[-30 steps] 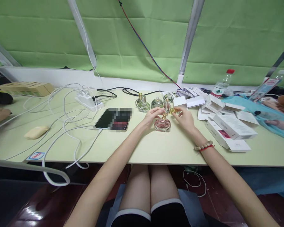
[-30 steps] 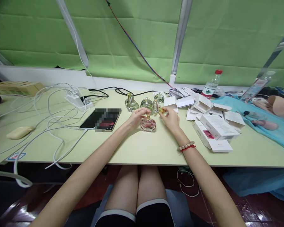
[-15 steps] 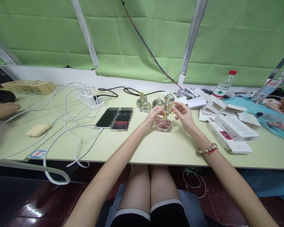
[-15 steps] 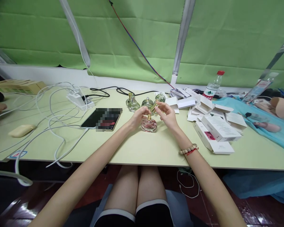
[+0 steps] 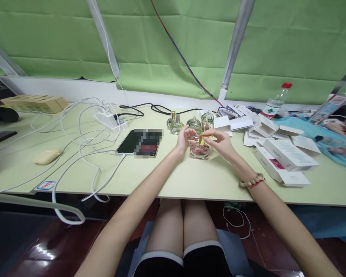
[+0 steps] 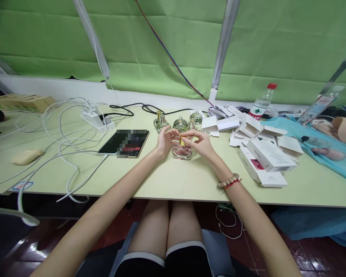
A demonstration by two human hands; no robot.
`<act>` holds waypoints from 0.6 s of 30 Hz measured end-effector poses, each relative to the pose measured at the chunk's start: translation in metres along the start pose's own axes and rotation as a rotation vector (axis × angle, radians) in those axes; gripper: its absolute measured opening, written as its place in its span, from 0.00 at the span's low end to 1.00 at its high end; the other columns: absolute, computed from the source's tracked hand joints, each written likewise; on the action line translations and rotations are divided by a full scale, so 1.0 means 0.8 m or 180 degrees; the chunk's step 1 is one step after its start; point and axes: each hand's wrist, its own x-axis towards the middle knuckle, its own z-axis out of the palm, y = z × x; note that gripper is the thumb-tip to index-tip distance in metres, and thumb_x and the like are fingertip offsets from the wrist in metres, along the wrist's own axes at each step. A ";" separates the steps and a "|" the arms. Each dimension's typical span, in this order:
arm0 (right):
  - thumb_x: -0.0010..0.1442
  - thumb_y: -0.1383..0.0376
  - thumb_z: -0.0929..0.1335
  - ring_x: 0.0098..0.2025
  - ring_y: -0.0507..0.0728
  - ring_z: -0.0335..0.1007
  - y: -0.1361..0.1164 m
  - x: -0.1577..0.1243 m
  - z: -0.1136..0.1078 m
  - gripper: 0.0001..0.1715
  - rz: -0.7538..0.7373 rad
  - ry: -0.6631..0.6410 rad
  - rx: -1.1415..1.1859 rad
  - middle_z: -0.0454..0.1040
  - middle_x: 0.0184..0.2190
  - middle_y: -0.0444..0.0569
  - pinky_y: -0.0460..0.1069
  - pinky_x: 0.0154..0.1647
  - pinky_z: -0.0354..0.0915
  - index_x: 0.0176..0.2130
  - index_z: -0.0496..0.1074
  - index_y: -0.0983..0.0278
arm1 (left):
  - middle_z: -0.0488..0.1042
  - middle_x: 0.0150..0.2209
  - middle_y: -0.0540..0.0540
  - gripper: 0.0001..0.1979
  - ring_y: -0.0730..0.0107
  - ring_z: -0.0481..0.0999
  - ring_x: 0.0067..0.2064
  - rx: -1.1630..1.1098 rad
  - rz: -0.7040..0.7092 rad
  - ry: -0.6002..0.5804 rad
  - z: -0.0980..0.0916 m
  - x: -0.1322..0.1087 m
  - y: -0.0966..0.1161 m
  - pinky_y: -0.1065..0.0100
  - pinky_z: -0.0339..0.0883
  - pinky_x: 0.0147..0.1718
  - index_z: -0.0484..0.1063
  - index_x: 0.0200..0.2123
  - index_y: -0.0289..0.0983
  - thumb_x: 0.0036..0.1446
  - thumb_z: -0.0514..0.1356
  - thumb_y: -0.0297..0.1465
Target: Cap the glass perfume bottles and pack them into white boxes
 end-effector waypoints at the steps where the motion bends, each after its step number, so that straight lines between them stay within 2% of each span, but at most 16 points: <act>1: 0.47 0.54 0.72 0.37 0.56 0.71 0.001 0.001 0.001 0.15 -0.0029 -0.0003 -0.0013 0.76 0.35 0.50 0.46 0.23 0.68 0.32 0.77 0.61 | 0.70 0.25 0.49 0.21 0.72 0.69 0.27 0.0021 0.0004 0.0019 0.000 0.000 0.000 0.71 0.59 0.27 0.66 0.23 0.37 0.52 0.49 0.48; 6: 0.46 0.55 0.73 0.33 0.54 0.70 0.006 0.000 0.003 0.16 -0.0144 -0.0068 -0.0291 0.75 0.34 0.50 0.43 0.17 0.60 0.33 0.75 0.63 | 0.70 0.27 0.49 0.22 0.72 0.69 0.29 0.0238 0.0272 -0.0074 0.001 0.000 -0.002 0.71 0.61 0.29 0.65 0.25 0.37 0.51 0.50 0.50; 9: 0.45 0.56 0.74 0.37 0.55 0.70 0.009 -0.004 0.002 0.25 -0.0148 -0.0265 -0.0419 0.75 0.39 0.50 0.42 0.17 0.60 0.43 0.73 0.61 | 0.71 0.33 0.49 0.19 0.72 0.72 0.33 0.0798 0.0681 -0.0398 0.001 -0.007 -0.002 0.70 0.64 0.33 0.66 0.32 0.38 0.48 0.58 0.49; 10: 0.45 0.56 0.74 0.40 0.56 0.70 0.010 -0.005 0.002 0.30 -0.0141 -0.0357 -0.0432 0.74 0.42 0.50 0.43 0.18 0.61 0.47 0.70 0.60 | 0.71 0.37 0.49 0.21 0.71 0.73 0.35 0.1014 0.0749 -0.0627 0.001 -0.010 -0.002 0.69 0.65 0.35 0.66 0.37 0.39 0.44 0.63 0.46; 13: 0.46 0.56 0.73 0.44 0.58 0.68 0.011 -0.007 -0.001 0.37 -0.0110 -0.0527 -0.0483 0.71 0.47 0.52 0.44 0.22 0.64 0.54 0.64 0.57 | 0.72 0.42 0.46 0.40 0.65 0.75 0.40 0.1543 0.0800 -0.1233 -0.003 -0.015 -0.004 0.65 0.67 0.40 0.60 0.50 0.42 0.32 0.72 0.37; 15: 0.47 0.57 0.73 0.44 0.58 0.68 0.012 -0.007 -0.001 0.36 -0.0117 -0.0517 -0.0580 0.71 0.47 0.52 0.45 0.22 0.65 0.54 0.64 0.57 | 0.74 0.41 0.45 0.45 0.62 0.76 0.41 0.1858 0.0899 -0.1286 -0.008 -0.014 -0.005 0.63 0.67 0.41 0.58 0.54 0.41 0.30 0.72 0.35; 18: 0.47 0.59 0.73 0.47 0.60 0.67 0.014 -0.007 0.002 0.37 -0.0178 -0.0475 -0.0698 0.70 0.48 0.52 0.45 0.23 0.65 0.55 0.62 0.58 | 0.76 0.38 0.47 0.39 0.61 0.76 0.39 0.2423 0.1068 -0.1123 -0.016 -0.010 -0.003 0.64 0.66 0.41 0.64 0.51 0.40 0.33 0.71 0.37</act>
